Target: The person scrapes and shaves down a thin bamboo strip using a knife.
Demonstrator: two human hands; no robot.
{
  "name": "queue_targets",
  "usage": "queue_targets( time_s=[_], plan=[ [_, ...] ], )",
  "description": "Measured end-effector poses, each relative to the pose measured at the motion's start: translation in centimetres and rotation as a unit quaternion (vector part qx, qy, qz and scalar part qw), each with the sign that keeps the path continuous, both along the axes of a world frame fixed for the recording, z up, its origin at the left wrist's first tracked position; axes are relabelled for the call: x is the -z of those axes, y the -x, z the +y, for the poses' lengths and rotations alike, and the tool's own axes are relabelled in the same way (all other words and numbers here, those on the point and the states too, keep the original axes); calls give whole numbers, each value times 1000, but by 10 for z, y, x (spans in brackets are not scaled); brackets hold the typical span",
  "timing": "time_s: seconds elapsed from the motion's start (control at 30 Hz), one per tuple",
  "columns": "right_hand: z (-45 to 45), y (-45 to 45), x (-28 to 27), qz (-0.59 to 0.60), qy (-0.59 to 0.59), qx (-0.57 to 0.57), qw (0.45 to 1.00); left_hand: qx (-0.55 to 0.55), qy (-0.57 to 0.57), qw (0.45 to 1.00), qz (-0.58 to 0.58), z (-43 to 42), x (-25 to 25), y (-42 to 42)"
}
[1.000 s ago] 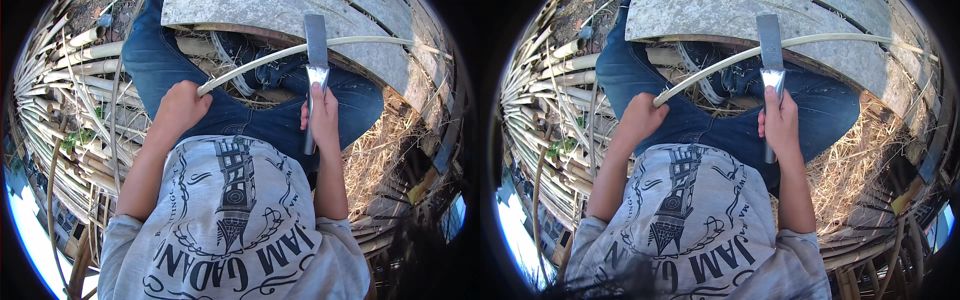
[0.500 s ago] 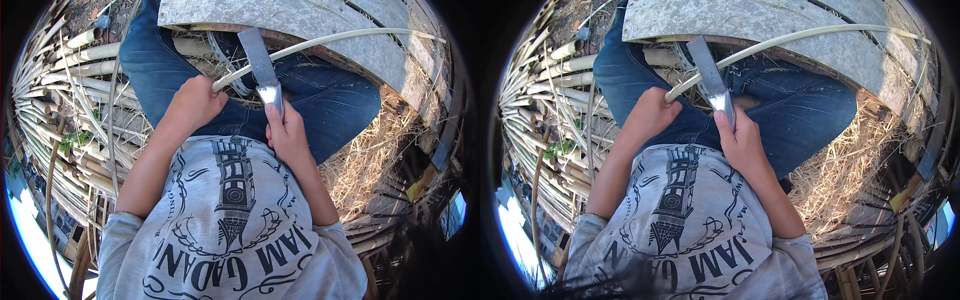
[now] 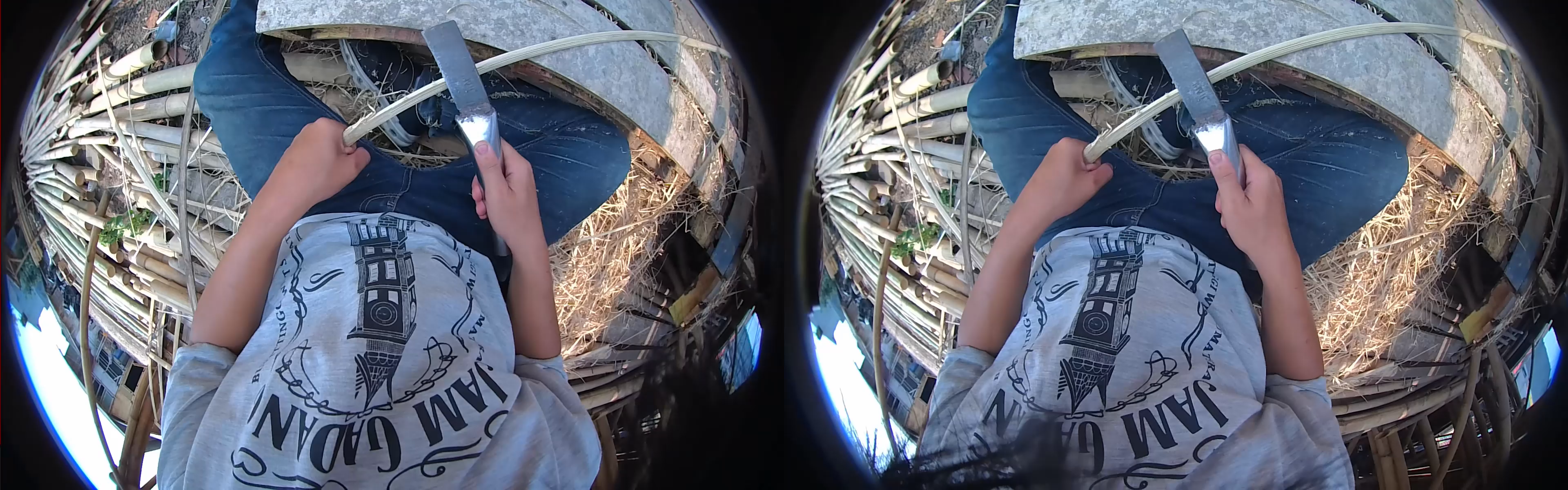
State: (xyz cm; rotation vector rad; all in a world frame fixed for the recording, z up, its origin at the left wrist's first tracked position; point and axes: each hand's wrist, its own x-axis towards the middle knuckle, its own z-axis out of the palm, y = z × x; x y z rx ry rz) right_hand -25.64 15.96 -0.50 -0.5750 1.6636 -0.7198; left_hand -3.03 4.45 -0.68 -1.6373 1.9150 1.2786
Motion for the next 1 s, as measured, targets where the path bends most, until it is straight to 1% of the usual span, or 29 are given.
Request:
queue_targets(
  time_s=[0.03,0.1,0.17,0.2,0.3,0.37,0.4,0.43,0.5,0.53,0.57,0.63,0.67,0.7,0.77,0.8,0.83,0.9,0.93,0.97,1.0],
  plan=[
    [-4,6,-2,12,-1,17,1000,-5,14,1000,14,1,0,-3],
    [-8,13,3,19,4,114,993,0,18,1000,21,-1,-3,3],
    [-4,-7,2,-21,4,84,996,-3,27,999,26,0,-6,6],
    [-1,-15,-2,-26,6,30,999,-1,31,999,24,0,-4,7],
    [-6,1,-9,-41,-33,18,998,3,28,999,23,-1,-2,5],
    [-8,20,-6,-31,-17,27,999,1,14,1000,21,2,0,1],
    [-9,23,-2,-28,4,83,996,-3,23,999,37,2,1,1],
    [-10,19,3,0,16,131,991,-8,34,998,55,1,1,2],
    [-6,1,0,-33,1,17,999,1,30,998,46,2,7,7],
    [-4,-14,-5,-43,-19,19,999,13,21,999,33,1,9,7],
    [-5,-10,-4,-47,-18,20,999,14,22,999,30,0,8,5],
    [-6,9,2,-53,-26,-16,998,0,6,999,32,2,6,2],
    [-6,14,4,-63,-20,22,998,2,1,1000,31,3,6,3],
    [-4,13,10,-70,-5,97,993,-6,12,999,39,3,6,6],
    [-1,-7,9,-70,14,82,994,-22,27,998,45,4,8,8],
    [0,-13,-1,-79,-4,16,997,-11,13,999,39,3,10,8],
    [-3,-5,-3,-80,0,18,997,3,-1,999,36,1,12,7],
    [-7,24,-1,-56,-47,-39,997,1,7,999,44,2,13,5],
    [-7,28,3,-51,-25,23,998,-8,10,999,51,4,14,4],
    [-8,21,6,-44,2,115,992,-12,6,999,51,4,14,8],
    [-6,15,4,-52,-11,58,997,-11,10,998,61,3,10,14]
  ],
)
